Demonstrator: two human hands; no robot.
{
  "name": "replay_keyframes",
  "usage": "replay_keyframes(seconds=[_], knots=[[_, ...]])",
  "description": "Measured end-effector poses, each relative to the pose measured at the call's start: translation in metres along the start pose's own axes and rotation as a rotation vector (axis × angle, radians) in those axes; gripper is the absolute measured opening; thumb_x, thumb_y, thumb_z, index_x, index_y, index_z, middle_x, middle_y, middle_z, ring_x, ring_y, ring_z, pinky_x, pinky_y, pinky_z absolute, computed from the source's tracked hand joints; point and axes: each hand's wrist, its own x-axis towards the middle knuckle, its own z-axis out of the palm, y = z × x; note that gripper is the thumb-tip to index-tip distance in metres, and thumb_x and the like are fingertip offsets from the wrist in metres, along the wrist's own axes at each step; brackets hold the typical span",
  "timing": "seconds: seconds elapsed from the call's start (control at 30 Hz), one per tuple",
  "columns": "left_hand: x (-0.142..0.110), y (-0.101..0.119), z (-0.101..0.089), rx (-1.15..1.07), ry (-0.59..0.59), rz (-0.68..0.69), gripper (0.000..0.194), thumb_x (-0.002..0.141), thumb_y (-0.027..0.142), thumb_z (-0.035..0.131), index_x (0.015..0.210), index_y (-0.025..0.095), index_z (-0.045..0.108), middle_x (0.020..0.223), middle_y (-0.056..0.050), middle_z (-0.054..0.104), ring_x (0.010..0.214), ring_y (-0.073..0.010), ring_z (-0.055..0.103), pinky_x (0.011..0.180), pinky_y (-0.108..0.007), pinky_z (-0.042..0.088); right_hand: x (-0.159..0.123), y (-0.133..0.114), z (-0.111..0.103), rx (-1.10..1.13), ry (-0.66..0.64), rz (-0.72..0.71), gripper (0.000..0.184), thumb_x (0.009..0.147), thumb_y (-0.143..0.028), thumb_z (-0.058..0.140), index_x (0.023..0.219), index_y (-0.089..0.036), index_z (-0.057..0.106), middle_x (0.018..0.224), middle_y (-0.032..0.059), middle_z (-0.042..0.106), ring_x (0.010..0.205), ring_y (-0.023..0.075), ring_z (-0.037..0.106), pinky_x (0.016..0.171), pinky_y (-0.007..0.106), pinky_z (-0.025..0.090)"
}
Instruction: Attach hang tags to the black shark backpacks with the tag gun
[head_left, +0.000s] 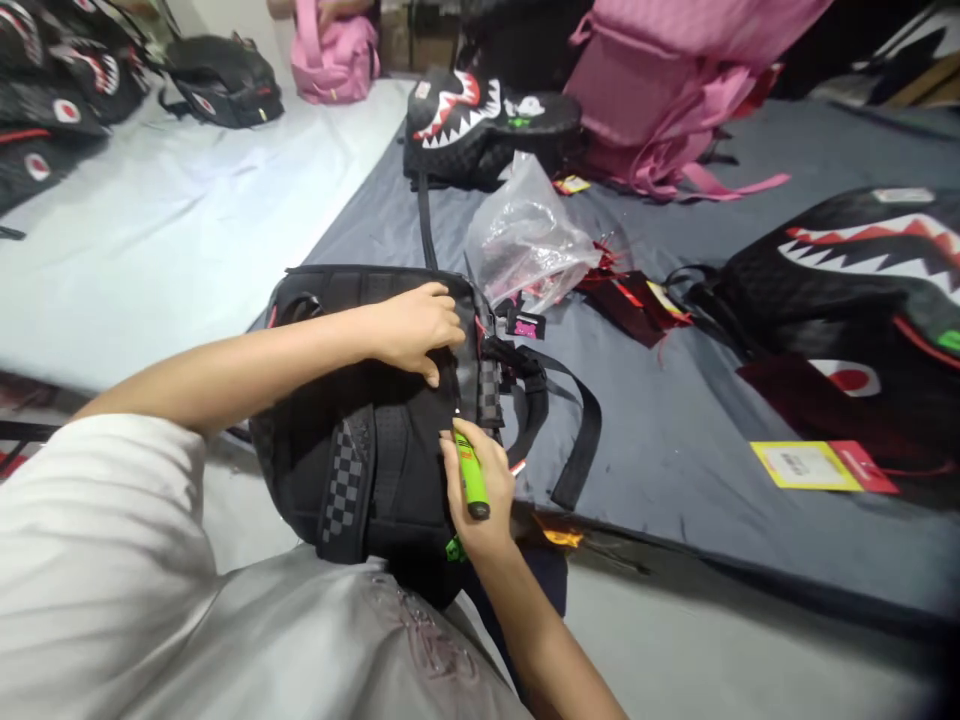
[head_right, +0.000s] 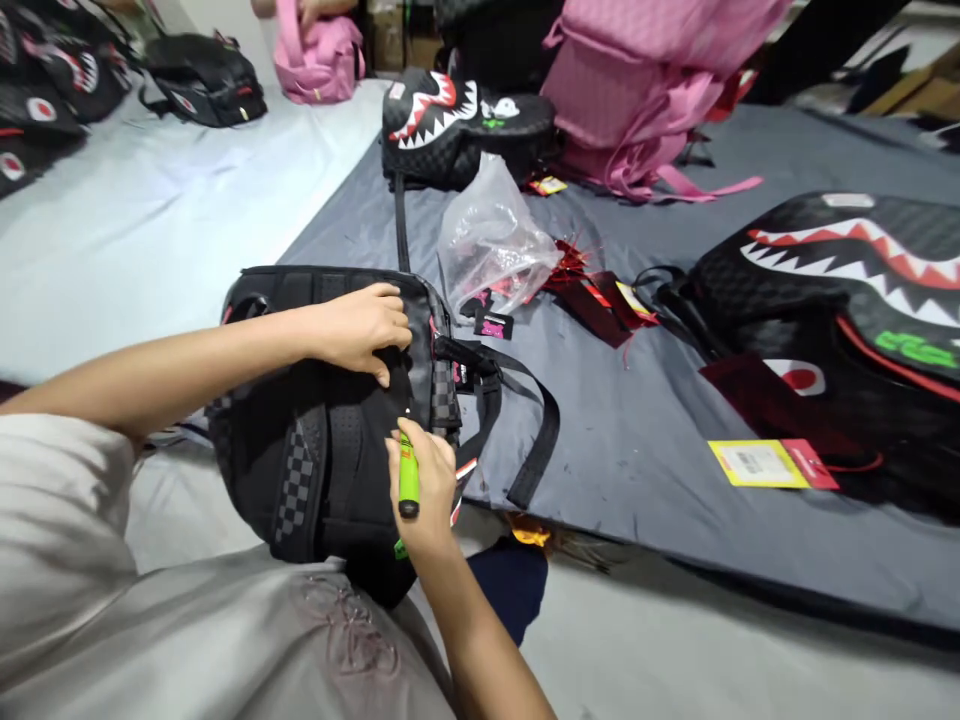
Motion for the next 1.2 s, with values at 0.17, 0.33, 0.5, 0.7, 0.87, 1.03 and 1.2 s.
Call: replay_keyframes(seconds=[0.17, 0.33, 0.5, 0.7, 0.87, 1.03, 1.2], knots=[[-0.015, 0.047, -0.052, 0.175, 0.067, -0.119, 0.034, 0.081, 0.050, 0.071, 0.082, 0.016, 0.065, 0.081, -0.009, 0.068, 0.085, -0.0234, 0.059, 0.080, -0.038, 0.035, -0.009, -0.004, -0.015, 0.037, 0.170, -0.132, 0.036, 0.096, -0.026, 0.054, 0.133, -0.022, 0.054, 0.109, 0.0080, 0.073, 0.110, 0.0218, 0.065, 0.099, 0.048, 0.049], [-0.046, 0.142, -0.110, 0.316, 0.214, -0.252, 0.027, 0.091, 0.044, 0.061, 0.090, 0.018, 0.064, 0.079, -0.004, 0.065, 0.085, -0.0232, 0.058, 0.079, -0.039, 0.035, -0.001, -0.024, -0.074, -0.038, 0.298, -0.599, 0.044, 0.088, -0.017, 0.063, 0.131, -0.024, 0.054, 0.102, 0.0046, 0.075, 0.098, 0.0216, 0.069, 0.091, 0.042, 0.053], [-0.051, 0.191, -0.069, 0.201, 0.315, -0.507, 0.030, 0.088, 0.044, 0.064, 0.087, 0.015, 0.064, 0.079, -0.008, 0.064, 0.084, -0.0251, 0.058, 0.074, -0.040, 0.036, 0.021, -0.023, -0.086, -0.227, 0.123, -0.969, 0.038, 0.087, -0.018, 0.063, 0.123, -0.026, 0.056, 0.101, 0.0050, 0.076, 0.087, 0.0206, 0.071, 0.081, 0.036, 0.054], [-0.040, 0.182, -0.019, -0.063, 0.224, -0.362, 0.024, 0.093, 0.038, 0.057, 0.088, 0.016, 0.066, 0.086, -0.007, 0.068, 0.084, -0.0209, 0.060, 0.071, -0.034, 0.042, 0.014, 0.006, -0.061, -0.122, 0.099, -0.954, 0.044, 0.086, -0.011, 0.061, 0.128, -0.018, 0.055, 0.088, 0.0076, 0.074, 0.077, 0.0203, 0.069, 0.073, 0.036, 0.053], [-0.023, 0.138, -0.042, -0.040, 0.323, -0.352, 0.047, 0.089, 0.034, 0.065, 0.134, 0.026, 0.054, 0.136, -0.011, 0.058, 0.126, -0.0277, 0.048, 0.099, -0.042, 0.039, -0.002, 0.015, -0.058, -0.042, 0.155, -0.869, 0.050, 0.086, -0.011, 0.059, 0.134, -0.021, 0.051, 0.095, 0.0081, 0.074, 0.080, 0.0211, 0.069, 0.074, 0.039, 0.056], [0.018, 0.083, -0.024, -0.059, -0.040, -0.466, 0.070, 0.074, 0.036, 0.076, 0.138, 0.020, 0.051, 0.130, -0.014, 0.060, 0.118, -0.0310, 0.052, 0.092, -0.038, 0.043, -0.012, 0.006, -0.032, -0.015, 0.174, -0.622, 0.043, 0.085, -0.009, 0.060, 0.126, -0.023, 0.055, 0.098, 0.0091, 0.072, 0.089, 0.0230, 0.070, 0.080, 0.041, 0.057], [0.025, 0.070, -0.015, 0.001, -0.090, -0.486, 0.080, 0.077, 0.038, 0.070, 0.149, 0.020, 0.039, 0.136, -0.015, 0.056, 0.122, -0.0341, 0.048, 0.102, -0.047, 0.035, -0.019, 0.009, -0.024, 0.064, 0.122, -0.664, 0.045, 0.084, -0.008, 0.060, 0.126, -0.021, 0.055, 0.108, 0.0125, 0.072, 0.100, 0.0256, 0.069, 0.084, 0.046, 0.056]])
